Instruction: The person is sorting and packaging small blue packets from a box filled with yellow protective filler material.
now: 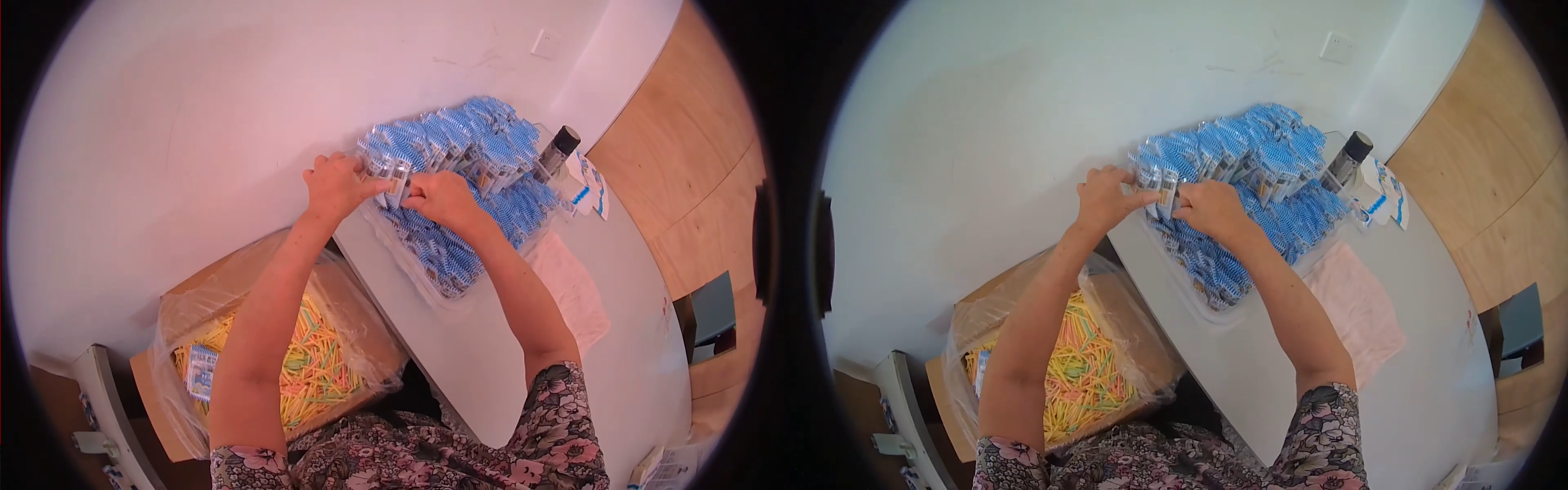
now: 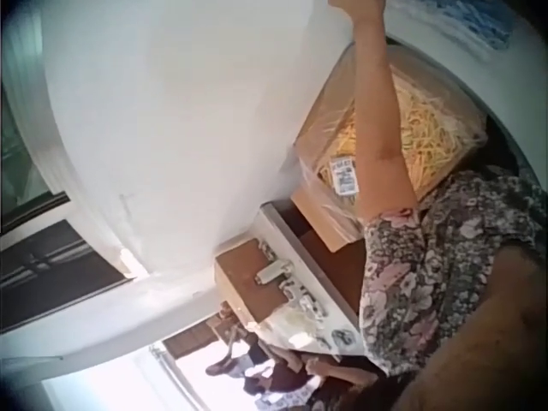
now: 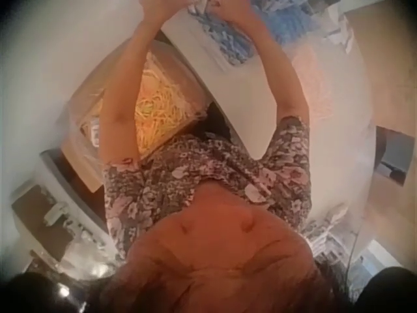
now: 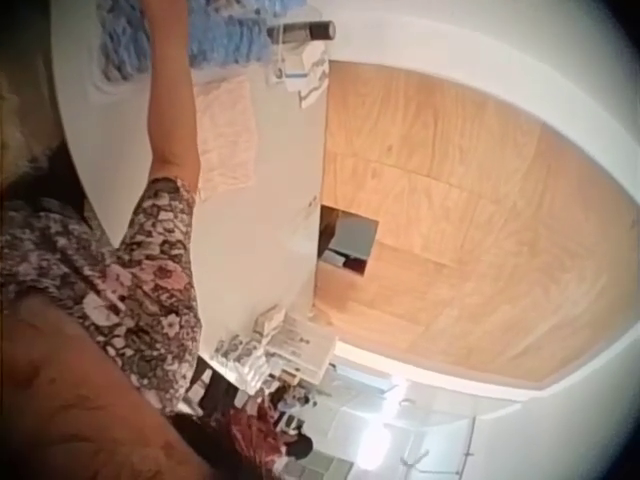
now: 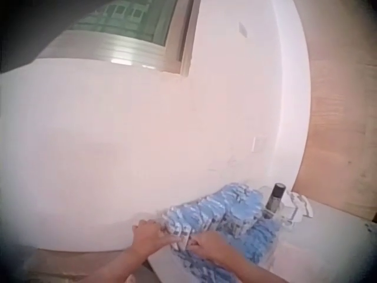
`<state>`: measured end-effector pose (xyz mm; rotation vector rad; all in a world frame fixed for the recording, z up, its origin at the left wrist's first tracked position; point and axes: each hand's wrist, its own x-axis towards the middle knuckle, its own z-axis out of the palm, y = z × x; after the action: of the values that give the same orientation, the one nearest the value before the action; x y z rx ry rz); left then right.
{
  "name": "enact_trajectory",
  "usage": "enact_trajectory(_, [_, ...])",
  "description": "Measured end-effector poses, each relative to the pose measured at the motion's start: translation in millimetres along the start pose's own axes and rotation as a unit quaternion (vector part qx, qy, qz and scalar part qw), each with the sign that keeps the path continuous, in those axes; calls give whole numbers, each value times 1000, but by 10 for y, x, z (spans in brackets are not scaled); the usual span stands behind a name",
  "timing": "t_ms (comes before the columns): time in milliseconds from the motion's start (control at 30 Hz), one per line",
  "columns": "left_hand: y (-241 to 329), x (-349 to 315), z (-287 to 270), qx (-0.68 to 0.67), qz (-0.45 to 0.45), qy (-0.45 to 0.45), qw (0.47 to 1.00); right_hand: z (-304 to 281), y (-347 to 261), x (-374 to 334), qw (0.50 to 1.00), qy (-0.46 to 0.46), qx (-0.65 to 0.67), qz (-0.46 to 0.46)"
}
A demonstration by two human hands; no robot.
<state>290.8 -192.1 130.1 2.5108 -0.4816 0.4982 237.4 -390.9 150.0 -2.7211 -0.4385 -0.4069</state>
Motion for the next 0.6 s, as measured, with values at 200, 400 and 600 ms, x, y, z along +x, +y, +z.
enact_trajectory(200, [-293, -225, -140, -63, 36, 32, 997, -86, -202, -79, 999, -35, 3, 11])
enact_trajectory(400, [-702, -1033, -756, -170, 37, 10, 985, -109, -485, -237, 996, 50, -60, -33])
enact_trajectory(600, [-1543, -2768, -1775, 212, -127, -186, 951, 217, -1499, -957, 983, 25, 117, -137])
